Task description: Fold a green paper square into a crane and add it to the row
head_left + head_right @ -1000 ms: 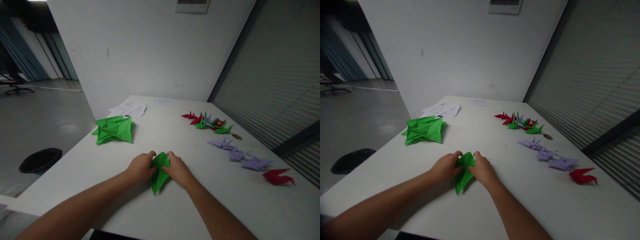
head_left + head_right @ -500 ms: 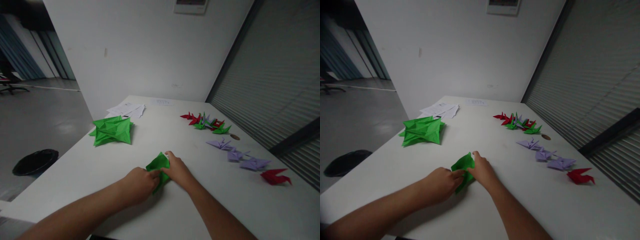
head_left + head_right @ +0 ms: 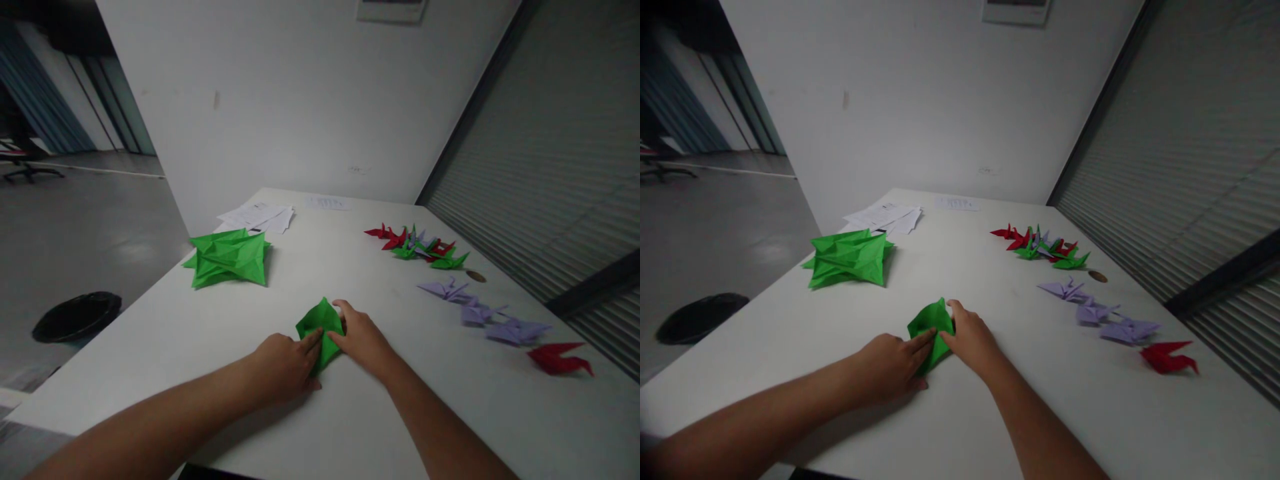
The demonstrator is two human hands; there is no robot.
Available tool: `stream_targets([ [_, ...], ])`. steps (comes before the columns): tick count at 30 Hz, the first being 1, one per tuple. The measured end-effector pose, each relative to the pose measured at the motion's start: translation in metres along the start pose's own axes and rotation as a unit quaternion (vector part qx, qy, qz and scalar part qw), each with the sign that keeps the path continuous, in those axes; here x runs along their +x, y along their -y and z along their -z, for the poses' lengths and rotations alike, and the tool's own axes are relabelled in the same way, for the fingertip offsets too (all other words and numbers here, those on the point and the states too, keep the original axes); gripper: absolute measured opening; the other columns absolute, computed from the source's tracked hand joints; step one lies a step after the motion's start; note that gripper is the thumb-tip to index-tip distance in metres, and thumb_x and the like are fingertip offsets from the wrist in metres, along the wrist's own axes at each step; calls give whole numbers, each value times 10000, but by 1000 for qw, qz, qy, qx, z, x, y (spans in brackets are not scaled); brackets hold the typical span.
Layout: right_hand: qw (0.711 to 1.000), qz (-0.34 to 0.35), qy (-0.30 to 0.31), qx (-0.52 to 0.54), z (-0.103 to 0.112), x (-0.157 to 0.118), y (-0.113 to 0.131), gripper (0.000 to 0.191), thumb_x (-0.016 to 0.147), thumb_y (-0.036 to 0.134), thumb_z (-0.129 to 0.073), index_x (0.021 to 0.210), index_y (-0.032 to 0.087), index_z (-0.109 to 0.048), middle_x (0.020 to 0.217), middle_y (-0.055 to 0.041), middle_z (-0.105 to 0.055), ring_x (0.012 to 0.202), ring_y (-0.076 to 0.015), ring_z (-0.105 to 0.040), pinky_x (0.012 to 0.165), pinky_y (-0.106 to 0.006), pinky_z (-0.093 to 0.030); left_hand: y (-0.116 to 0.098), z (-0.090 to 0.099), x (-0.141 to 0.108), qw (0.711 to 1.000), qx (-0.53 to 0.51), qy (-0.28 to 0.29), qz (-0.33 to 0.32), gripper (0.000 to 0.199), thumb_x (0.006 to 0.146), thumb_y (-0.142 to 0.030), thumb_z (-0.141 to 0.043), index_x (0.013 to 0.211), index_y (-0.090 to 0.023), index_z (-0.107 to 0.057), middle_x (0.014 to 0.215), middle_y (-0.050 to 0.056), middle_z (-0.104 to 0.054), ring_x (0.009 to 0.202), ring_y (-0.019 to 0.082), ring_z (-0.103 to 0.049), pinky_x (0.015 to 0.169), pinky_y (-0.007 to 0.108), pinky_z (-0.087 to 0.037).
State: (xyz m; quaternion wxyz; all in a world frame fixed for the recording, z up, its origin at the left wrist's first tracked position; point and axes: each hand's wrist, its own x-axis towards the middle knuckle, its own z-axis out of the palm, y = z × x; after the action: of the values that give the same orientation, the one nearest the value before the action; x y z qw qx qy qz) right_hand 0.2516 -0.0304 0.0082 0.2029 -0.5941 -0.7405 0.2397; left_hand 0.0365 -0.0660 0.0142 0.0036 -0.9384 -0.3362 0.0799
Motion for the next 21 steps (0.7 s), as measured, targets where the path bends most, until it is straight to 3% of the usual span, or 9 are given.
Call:
stream_targets([
  [6, 991, -28, 39, 125, 15, -9, -12, 452, 812, 161, -738, 1250, 185, -631, 996, -85, -780, 859, -210, -747, 795, -325, -565, -2, -4, -1, 1000, 2, 14, 8, 831, 970, -662, -484, 1593, -120, -391, 1593, 319, -378, 800, 342, -763, 584, 420, -572],
  [14, 947, -47, 115, 295, 20, -7, -13, 374, 759, 90, -645, 1124, 172, -667, 1080, -110, -793, 1034, -240, -758, 972, -389, -574, -6, -4, 0, 999, -11, 17, 39, 840, 961, -685, -480, 1580, -121, -421, 1592, 331, -372, 844, 369, -755, 578, 422, -547],
  [21, 935, -58, 93, 336, 17, -7, -13, 310, 758, 126, -646, 1063, 184, -640, 1066, -116, -790, 993, -237, -764, 935, -379, -577, -7, -3, 1, 999, -15, 20, 36, 852, 967, -692, -459, 1585, -108, -411, 1621, 313, -328, 883, 380, -756, 568, 412, -544],
])
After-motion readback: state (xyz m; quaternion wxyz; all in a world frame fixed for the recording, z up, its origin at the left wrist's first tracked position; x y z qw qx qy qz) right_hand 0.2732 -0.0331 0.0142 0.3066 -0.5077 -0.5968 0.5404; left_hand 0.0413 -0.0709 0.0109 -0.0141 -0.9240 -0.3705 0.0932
